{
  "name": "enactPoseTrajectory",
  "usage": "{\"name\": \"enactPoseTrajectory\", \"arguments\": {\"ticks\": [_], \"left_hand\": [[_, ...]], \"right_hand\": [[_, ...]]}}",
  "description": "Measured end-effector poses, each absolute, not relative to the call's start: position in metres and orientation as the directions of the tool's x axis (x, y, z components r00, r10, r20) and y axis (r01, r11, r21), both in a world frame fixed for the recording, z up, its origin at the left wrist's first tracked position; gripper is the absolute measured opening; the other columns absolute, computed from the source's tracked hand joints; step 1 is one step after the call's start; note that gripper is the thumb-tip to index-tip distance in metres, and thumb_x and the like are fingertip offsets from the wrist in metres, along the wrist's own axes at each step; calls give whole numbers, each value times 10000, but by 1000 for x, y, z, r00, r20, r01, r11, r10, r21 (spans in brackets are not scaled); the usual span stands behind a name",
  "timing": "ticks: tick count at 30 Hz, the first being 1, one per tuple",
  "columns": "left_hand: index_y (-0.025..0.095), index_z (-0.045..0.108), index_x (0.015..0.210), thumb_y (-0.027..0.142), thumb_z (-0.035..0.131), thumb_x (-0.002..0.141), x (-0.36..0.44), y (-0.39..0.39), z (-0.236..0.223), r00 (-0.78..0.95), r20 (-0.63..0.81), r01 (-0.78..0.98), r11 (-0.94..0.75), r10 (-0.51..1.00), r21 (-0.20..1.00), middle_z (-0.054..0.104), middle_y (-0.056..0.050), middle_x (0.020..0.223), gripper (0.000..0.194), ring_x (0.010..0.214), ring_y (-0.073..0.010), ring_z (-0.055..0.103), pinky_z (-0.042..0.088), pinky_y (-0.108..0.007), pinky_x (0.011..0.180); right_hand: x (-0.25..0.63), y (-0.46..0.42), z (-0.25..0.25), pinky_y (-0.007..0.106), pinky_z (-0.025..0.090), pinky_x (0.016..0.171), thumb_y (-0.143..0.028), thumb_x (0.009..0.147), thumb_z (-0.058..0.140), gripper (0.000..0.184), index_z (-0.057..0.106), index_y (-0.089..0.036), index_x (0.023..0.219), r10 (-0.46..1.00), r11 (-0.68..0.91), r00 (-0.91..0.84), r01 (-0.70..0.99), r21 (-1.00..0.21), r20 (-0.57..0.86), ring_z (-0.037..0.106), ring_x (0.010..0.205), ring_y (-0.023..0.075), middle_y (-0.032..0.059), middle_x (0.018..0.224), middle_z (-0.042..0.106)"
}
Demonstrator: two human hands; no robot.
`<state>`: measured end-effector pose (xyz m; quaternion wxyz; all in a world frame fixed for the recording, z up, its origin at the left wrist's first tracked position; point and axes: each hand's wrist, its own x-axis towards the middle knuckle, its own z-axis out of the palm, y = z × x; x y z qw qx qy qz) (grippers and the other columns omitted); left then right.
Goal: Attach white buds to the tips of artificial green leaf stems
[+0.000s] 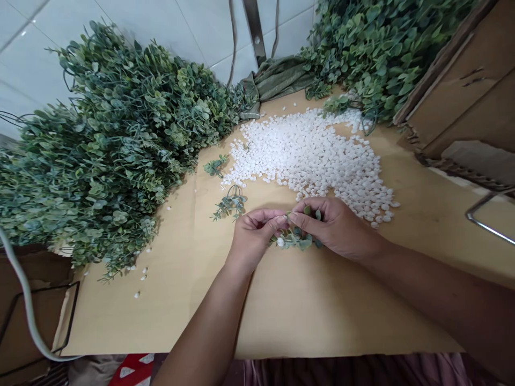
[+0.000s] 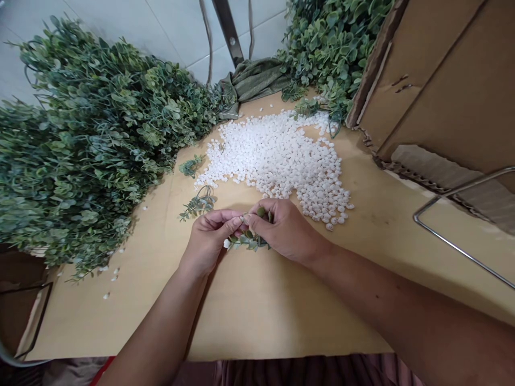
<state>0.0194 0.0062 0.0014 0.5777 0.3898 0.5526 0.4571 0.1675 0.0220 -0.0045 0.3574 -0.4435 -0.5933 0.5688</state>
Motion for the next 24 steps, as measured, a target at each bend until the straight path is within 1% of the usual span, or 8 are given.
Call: {"name": "enactPoseTrajectory", "arguments": {"ticks": [5,8,11,14,19,24], "left_hand": [[138,699,615,237,775,533,23,5,-1,-66,-295,-108,287,953,952,652,1,519,149,452,-69,526,437,-193,486],[139,695,606,233,778,525,24,5,-2,-79,-299,-127,288,951,949,649,4,510,149,454,-69,532,434,-188,487],[137,689,607,241,779,523,26,5,-2,-93,-306,-132,293,947,947,651,0,512,161,471,-81,551,441,-193,494],[136,688,627,269,775,537,26,5,1,-77,-314,-125,303,946,945,657,-9,527,184,484,-96,568,454,-207,501],[139,686,662,269,776,545,24,7,1,-80,-268,-124,257,960,958,654,3,538,196,469,-70,547,440,-181,487],[129,676,609,253,773,540,23,7,-1,-88,-270,-100,261,959,960,634,6,503,171,453,-63,527,418,-171,466]], "right_hand": [[166,22,-5,180,300,409,-301,710,520,208,544,-129,595,943,-17,-325,169,-985,-72,382,437,64,-30,486,458],[164,22,-6,181,278,401,-296,714,513,206,532,-136,585,948,8,-313,192,-981,-54,361,427,61,-41,471,432],[164,22,-6,183,273,403,-300,709,513,207,522,-143,576,950,21,-309,187,-982,-38,350,425,60,-48,466,413],[166,23,-6,186,283,408,-313,697,527,204,518,-145,581,946,-10,-318,158,-987,-61,363,424,62,-49,469,419],[168,24,-4,184,291,402,-330,688,553,204,529,-146,604,938,-72,-331,107,-992,-104,387,418,65,-49,477,436],[168,24,-4,184,296,402,-324,693,542,203,546,-137,612,938,-56,-333,137,-989,-99,394,423,68,-43,482,448]]}}
